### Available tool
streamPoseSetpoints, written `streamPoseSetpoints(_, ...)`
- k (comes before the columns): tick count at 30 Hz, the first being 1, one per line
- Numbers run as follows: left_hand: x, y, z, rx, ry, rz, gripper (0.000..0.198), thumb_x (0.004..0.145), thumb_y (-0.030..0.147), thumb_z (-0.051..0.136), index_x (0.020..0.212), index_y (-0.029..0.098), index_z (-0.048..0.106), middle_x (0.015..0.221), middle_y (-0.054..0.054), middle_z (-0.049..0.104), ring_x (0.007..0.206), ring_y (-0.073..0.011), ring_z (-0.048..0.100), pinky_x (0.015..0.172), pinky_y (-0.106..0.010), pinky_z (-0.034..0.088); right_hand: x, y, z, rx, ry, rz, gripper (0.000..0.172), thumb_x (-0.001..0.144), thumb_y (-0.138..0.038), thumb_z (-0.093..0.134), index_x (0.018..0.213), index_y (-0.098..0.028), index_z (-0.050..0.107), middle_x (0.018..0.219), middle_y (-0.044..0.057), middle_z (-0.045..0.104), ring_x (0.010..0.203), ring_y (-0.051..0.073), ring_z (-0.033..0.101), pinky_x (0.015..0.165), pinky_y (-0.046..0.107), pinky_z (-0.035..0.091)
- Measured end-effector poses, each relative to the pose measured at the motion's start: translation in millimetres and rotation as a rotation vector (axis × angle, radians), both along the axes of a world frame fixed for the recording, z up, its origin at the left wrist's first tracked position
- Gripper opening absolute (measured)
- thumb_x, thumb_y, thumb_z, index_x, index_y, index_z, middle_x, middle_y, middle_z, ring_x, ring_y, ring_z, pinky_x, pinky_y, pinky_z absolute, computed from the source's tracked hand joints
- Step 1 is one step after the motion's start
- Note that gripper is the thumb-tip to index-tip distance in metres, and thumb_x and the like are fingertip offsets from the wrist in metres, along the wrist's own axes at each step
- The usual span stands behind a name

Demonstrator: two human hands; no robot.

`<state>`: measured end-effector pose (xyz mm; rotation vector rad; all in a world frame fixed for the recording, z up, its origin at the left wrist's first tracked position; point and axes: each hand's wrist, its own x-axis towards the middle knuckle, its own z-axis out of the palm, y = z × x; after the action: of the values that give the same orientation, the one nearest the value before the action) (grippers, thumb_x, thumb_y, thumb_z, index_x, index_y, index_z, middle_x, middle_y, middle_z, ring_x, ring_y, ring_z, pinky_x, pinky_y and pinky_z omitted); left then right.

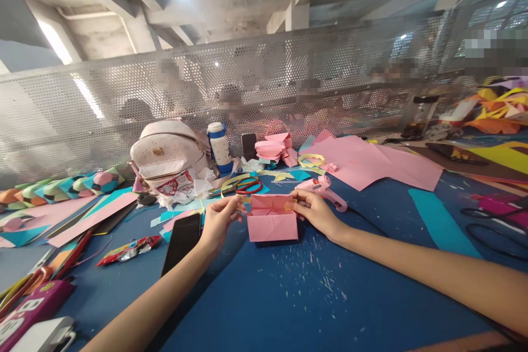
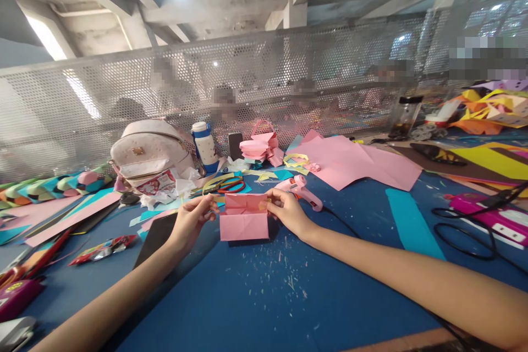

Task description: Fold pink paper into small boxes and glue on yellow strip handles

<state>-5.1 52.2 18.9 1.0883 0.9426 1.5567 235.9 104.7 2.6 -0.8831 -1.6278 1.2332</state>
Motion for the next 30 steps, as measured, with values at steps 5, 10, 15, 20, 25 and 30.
streamPoseSetpoints(5,-1,3,-0.7,-0.035,-0.072,-0.017,0.045,0.071,0.054,0.076,0.078,0.009,0.077,0.072,-0.008,0.071,0.062,-0.0113,0.063,0.050,-0.018,0.046,0,-3,2.4,0.011,-0.008,-0.001,0.035,0.072,-0.047,0.074,0.083,-0.020,0.055,0.065,-0.004,0.053,0.053,0.012,0.048,0.051,0.025,0.037)
streamPoseSetpoints(10,-4,6,-4.3,-0.086,-0.091,0.004,0.033,0.058,0.033,0.089,0.081,0.013,0.076,0.071,-0.002,0.070,0.061,-0.0075,0.063,0.050,-0.013,0.046,1,-7,4.7,0.030,-0.012,0.011,0.032,0.073,-0.044,0.074,0.081,-0.019,0.056,0.063,-0.004,0.053,0.053,0.011,0.048,0.051,0.025,0.038)
streamPoseSetpoints(15,-3,4,-7.3,-0.143,-0.093,-0.039,0.045,0.060,0.027,0.089,0.100,0.016,0.071,0.075,-0.002,0.072,0.067,-0.0103,0.067,0.058,-0.015,0.050,1,-5,2.3,0.046,-0.001,-0.010,0.032,0.075,-0.046,0.072,0.085,-0.019,0.058,0.068,-0.003,0.055,0.054,0.011,0.048,0.052,0.025,0.039)
streamPoseSetpoints(20,0,2,-8.2,-0.153,-0.095,-0.043,0.050,0.056,0.027,0.091,0.098,0.018,0.067,0.072,0.003,0.069,0.067,-0.0112,0.068,0.062,-0.019,0.052,1,-5,2.3,0.038,-0.006,-0.007,0.034,0.075,-0.048,0.072,0.084,-0.020,0.057,0.066,-0.003,0.054,0.054,0.012,0.049,0.051,0.026,0.039)
streamPoseSetpoints(25,3,0,-10.1,-0.139,-0.057,-0.023,0.040,0.057,0.033,0.090,0.086,0.017,0.067,0.074,0.000,0.070,0.066,-0.0092,0.064,0.060,-0.017,0.047,1,-7,4.8,0.031,-0.013,0.003,0.034,0.074,-0.049,0.072,0.081,-0.020,0.056,0.062,-0.004,0.053,0.052,0.012,0.048,0.051,0.026,0.038)
streamPoseSetpoints(30,6,-3,-11.7,-0.105,0.037,-0.033,0.037,0.062,0.035,0.087,0.088,0.015,0.071,0.075,-0.001,0.069,0.067,-0.0104,0.061,0.064,-0.020,0.046,1,-8,5.1,0.031,-0.016,0.041,0.034,0.075,-0.049,0.072,0.083,-0.019,0.059,0.065,-0.003,0.054,0.054,0.012,0.049,0.051,0.026,0.039)
